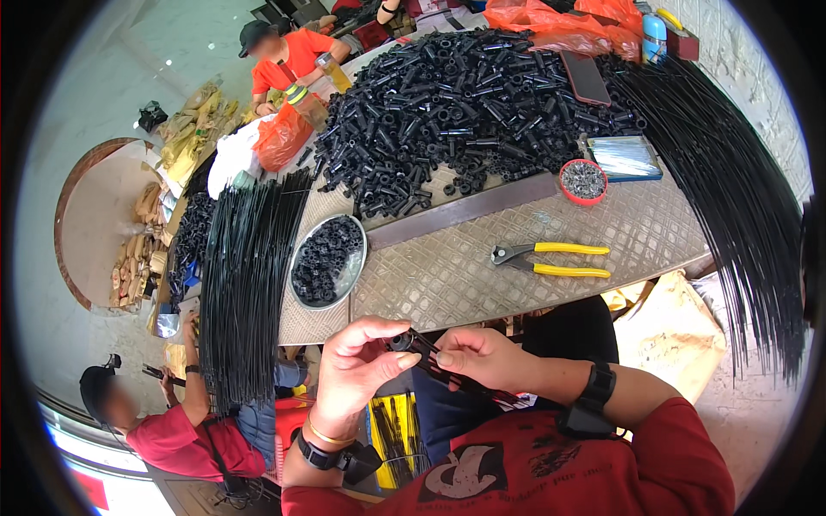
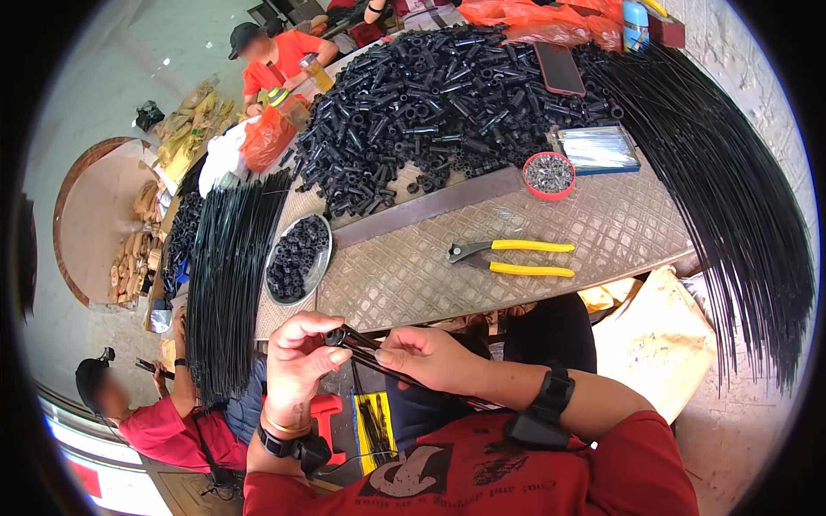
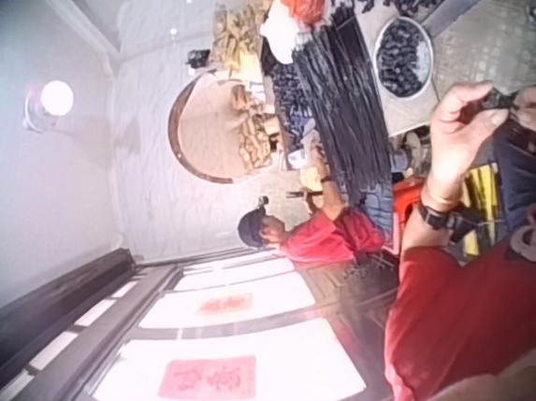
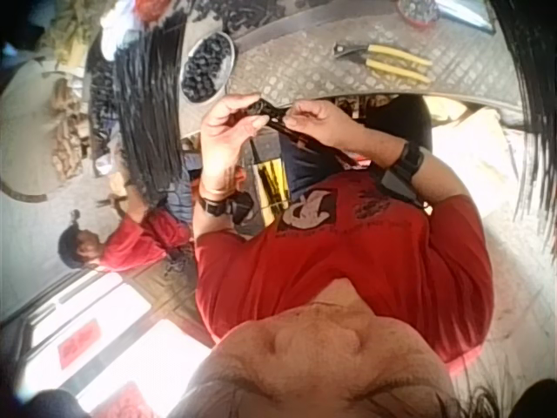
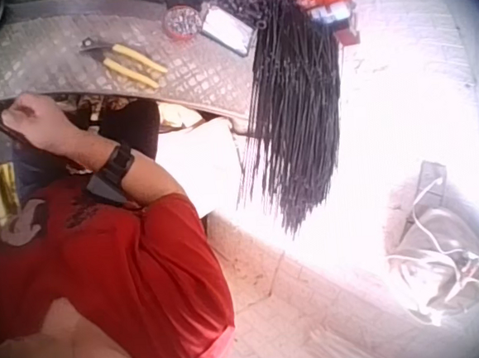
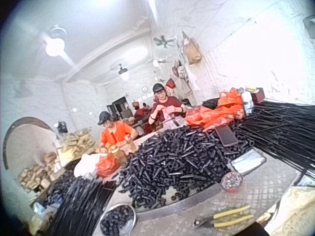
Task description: Assembling umbrella frame components using pliers.
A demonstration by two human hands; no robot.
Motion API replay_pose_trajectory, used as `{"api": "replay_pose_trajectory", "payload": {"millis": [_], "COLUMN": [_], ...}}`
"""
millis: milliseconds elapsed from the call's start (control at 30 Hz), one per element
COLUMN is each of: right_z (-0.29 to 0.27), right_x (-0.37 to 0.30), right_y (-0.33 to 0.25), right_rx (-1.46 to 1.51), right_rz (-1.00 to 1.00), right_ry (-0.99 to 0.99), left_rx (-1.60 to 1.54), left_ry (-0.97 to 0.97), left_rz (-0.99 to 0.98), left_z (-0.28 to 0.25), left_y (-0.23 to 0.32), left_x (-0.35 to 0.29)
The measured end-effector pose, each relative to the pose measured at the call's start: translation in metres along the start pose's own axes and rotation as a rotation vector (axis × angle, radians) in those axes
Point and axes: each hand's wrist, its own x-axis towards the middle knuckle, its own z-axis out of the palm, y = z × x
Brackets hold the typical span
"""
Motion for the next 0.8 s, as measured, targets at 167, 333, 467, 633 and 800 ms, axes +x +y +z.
{"api": "replay_pose_trajectory", "payload": {"millis": [167, 333, 467, 633, 800], "right_z": [0.011, 0.003, 0.000, -0.007, -0.002], "right_x": [-0.005, -0.003, -0.007, -0.006, -0.014], "right_y": [0.001, -0.005, -0.016, -0.018, -0.021], "right_rx": [-0.242, -0.266, -0.090, -0.114, -0.047], "right_rz": [-0.151, -0.236, 0.092, 0.195, 0.216], "right_ry": [0.122, -0.017, -0.128, -0.345, -0.402], "left_rx": [0.181, 0.005, 0.024, -0.136, -0.540], "left_ry": [-0.020, 0.033, -0.110, -0.311, -0.486], "left_rz": [0.104, 0.041, 0.072, 0.102, -0.232], "left_z": [-0.001, 0.006, 0.002, 0.002, 0.012], "left_y": [0.002, 0.002, 0.007, 0.004, -0.003], "left_x": [-0.005, -0.006, -0.004, 0.002, 0.004]}}
